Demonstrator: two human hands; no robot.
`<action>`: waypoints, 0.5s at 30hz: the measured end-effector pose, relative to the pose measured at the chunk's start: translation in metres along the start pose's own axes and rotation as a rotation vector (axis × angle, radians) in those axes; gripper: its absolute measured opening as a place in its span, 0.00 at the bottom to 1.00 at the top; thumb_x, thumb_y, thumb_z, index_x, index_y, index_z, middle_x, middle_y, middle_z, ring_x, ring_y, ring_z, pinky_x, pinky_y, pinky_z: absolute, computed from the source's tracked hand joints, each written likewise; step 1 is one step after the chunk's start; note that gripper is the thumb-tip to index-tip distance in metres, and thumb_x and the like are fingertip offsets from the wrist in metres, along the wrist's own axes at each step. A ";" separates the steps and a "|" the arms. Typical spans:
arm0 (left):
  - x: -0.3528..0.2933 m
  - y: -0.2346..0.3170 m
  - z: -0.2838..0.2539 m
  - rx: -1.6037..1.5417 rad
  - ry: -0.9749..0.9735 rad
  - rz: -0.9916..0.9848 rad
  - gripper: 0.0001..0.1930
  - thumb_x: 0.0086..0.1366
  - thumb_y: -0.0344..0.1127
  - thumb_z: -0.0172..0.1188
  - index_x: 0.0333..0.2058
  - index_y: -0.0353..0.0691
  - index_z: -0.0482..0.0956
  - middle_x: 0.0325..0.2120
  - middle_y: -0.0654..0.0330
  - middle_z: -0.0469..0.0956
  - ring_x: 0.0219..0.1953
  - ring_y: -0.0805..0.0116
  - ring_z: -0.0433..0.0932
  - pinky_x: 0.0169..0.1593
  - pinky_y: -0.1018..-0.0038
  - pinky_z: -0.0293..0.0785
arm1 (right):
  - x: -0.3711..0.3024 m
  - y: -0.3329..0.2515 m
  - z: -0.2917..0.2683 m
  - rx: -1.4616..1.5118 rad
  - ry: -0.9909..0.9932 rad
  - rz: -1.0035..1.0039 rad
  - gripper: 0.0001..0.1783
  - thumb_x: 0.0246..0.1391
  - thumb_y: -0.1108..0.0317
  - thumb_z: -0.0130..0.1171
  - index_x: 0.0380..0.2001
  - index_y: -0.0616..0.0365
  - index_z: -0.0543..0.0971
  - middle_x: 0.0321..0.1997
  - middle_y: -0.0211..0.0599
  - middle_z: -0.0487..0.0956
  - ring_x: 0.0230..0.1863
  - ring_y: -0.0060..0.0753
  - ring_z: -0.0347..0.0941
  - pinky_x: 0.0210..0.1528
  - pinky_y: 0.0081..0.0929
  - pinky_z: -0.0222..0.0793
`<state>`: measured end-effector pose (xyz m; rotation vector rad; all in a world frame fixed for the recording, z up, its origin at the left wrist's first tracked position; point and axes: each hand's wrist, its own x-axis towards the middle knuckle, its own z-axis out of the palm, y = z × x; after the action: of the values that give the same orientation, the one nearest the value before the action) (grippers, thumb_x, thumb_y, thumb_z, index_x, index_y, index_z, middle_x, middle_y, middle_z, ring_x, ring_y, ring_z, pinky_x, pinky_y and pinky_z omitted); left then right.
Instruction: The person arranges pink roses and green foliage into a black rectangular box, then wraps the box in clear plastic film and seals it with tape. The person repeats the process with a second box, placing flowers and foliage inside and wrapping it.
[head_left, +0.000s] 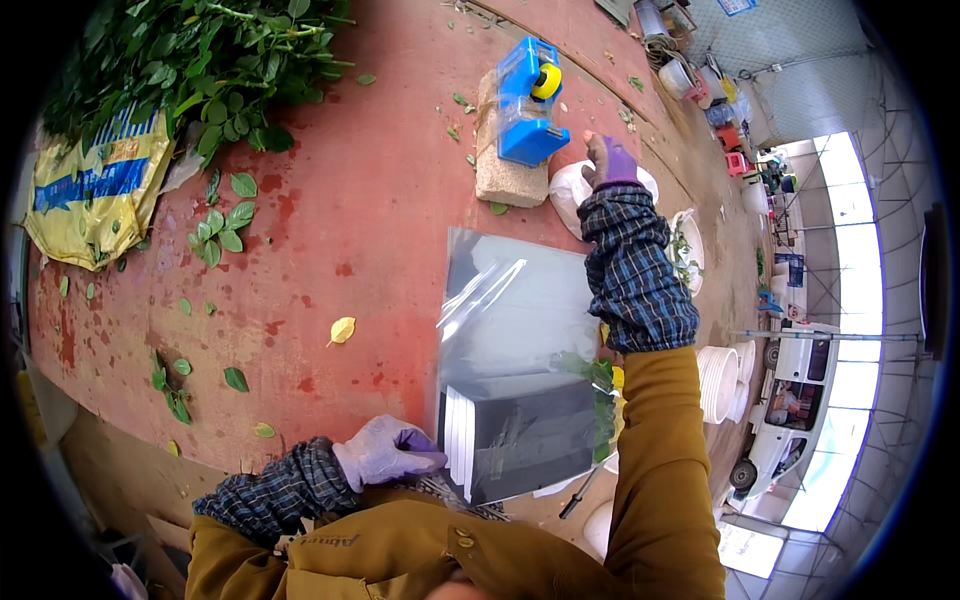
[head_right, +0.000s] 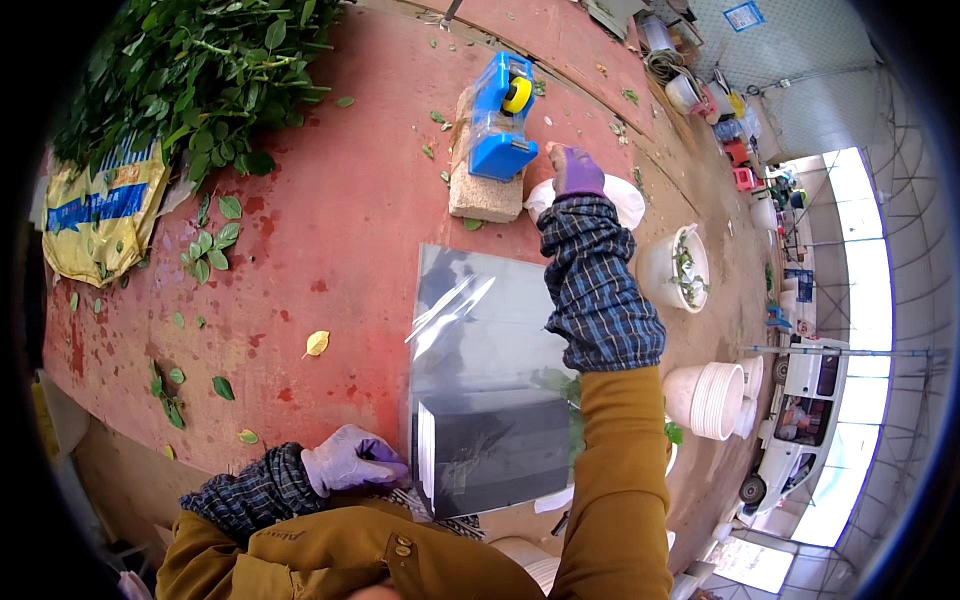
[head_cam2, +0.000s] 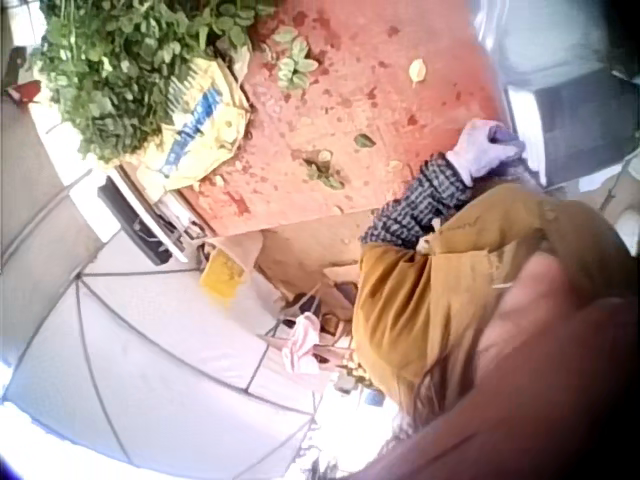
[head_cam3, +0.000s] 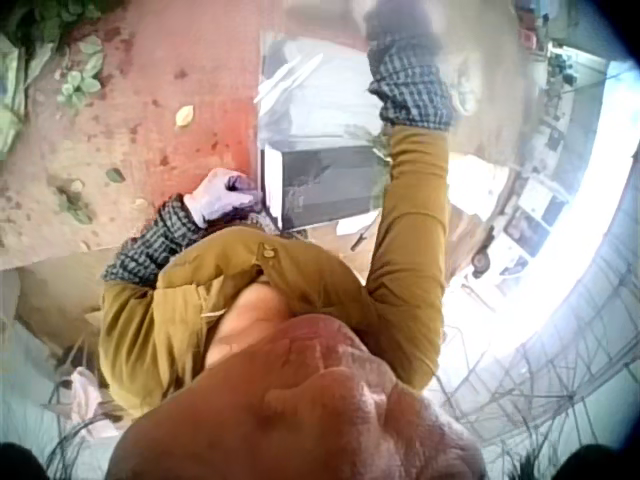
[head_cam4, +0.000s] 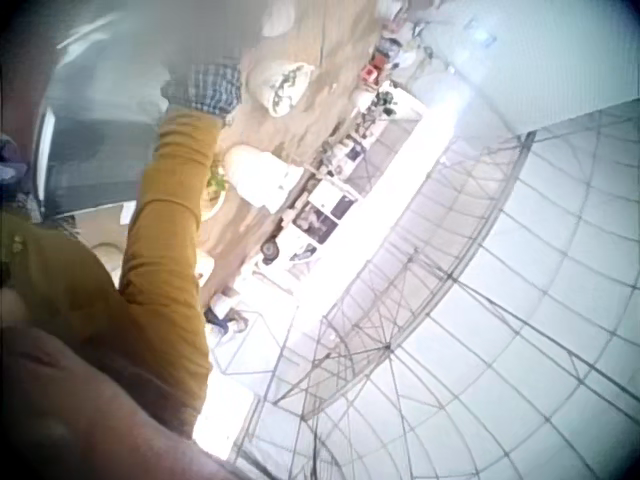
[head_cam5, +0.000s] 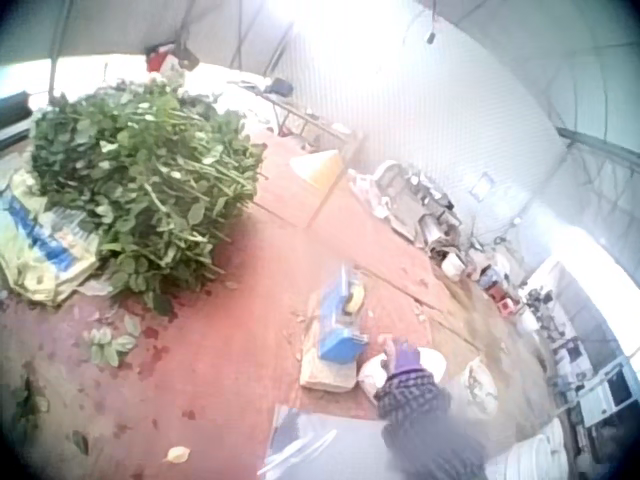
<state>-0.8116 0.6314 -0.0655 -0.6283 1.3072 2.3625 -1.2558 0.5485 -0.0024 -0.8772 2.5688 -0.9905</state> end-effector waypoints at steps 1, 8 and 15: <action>-0.001 -0.004 -0.009 -0.002 0.072 0.041 0.12 0.56 0.38 0.67 0.33 0.35 0.82 0.22 0.64 0.80 0.24 0.81 0.74 0.29 0.81 0.70 | 0.016 0.010 0.014 -0.269 -0.057 -0.217 0.18 0.56 0.55 0.54 0.41 0.58 0.75 0.35 0.38 0.75 0.36 0.36 0.73 0.42 0.31 0.71; 0.013 0.077 -0.047 0.107 0.336 0.175 0.10 0.56 0.34 0.67 0.35 0.35 0.81 0.23 0.67 0.78 0.24 0.83 0.72 0.29 0.82 0.71 | 0.039 -0.009 0.053 0.015 -0.107 0.001 0.23 0.52 0.55 0.57 0.46 0.61 0.75 0.42 0.43 0.78 0.47 0.38 0.72 0.51 0.28 0.64; 0.137 0.225 -0.109 1.325 0.921 1.217 0.21 0.53 0.35 0.61 0.48 0.54 0.74 0.32 0.63 0.74 0.35 0.63 0.76 0.33 0.68 0.75 | -0.183 -0.002 0.011 1.309 0.121 0.607 0.07 0.50 0.74 0.55 0.35 0.58 0.72 0.42 0.39 0.73 0.42 0.35 0.72 0.45 0.41 0.72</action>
<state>-1.0197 0.4389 -0.0351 -0.4411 3.8170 0.8326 -1.1063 0.6540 -0.0064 0.2977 1.4395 -2.0098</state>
